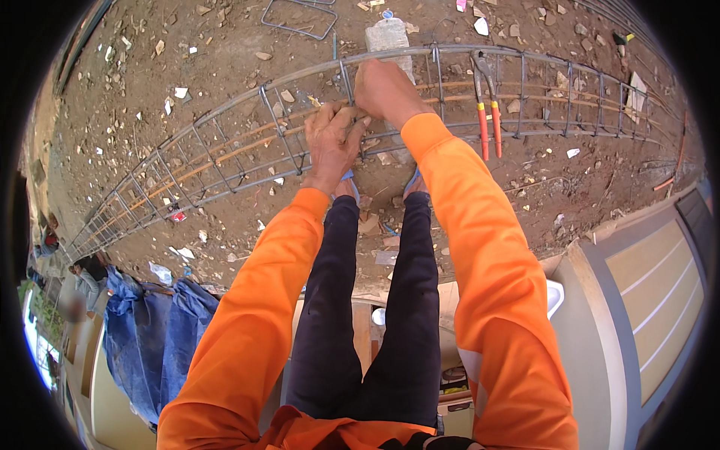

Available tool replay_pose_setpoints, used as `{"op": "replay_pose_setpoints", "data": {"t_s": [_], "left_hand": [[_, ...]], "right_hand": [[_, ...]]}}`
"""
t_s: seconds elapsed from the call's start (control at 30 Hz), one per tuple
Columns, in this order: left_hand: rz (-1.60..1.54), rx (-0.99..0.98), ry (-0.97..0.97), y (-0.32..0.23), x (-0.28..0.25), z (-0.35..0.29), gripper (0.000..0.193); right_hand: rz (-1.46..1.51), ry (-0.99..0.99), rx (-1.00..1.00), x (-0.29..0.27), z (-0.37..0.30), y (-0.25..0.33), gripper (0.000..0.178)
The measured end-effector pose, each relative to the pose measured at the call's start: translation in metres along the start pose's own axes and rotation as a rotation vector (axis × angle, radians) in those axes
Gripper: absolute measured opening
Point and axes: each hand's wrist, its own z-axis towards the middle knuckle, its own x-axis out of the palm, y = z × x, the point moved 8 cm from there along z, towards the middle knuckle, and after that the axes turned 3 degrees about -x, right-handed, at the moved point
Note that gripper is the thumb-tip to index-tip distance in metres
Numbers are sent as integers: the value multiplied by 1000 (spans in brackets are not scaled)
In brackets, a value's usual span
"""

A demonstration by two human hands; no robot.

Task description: The person uses pliers to twist wire ties at intersections of a rebar cage laid on the ground. They repeatedly pick up wire ties, loop them around intersecting bars, and twist them tight with pliers, moving along the cage to secure multiple joints.

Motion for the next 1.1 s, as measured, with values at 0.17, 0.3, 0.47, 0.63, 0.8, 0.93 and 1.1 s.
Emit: {"op": "replay_pose_setpoints", "data": {"t_s": [0.17, 0.3, 0.47, 0.63, 0.8, 0.93, 1.1], "left_hand": [[-334, -81, 33, 30, -6, 7, 16], [-598, -702, 229, 42, 17, 5, 26], [-40, -373, 122, 17, -14, 8, 37], [175, -189, 0, -27, -13, -16, 26], [-817, -1052, 61, 6, 30, -70, 28], [-793, -857, 161, 9, 12, -60, 35], [-766, -838, 234, 9, 6, -59, 37]], "right_hand": [[482, -75, 253, 16, -68, -26, 10], [1142, -159, 521, 80, -125, -12, 12], [391, -450, 250, 4, -146, -31, 26], [-463, -650, 309, -70, -174, -132, 56], [-193, -399, 420, -64, -161, -162, 45], [291, -251, 322, -26, -205, -110, 31], [992, 314, 658, 51, -221, -33, 24]]}}
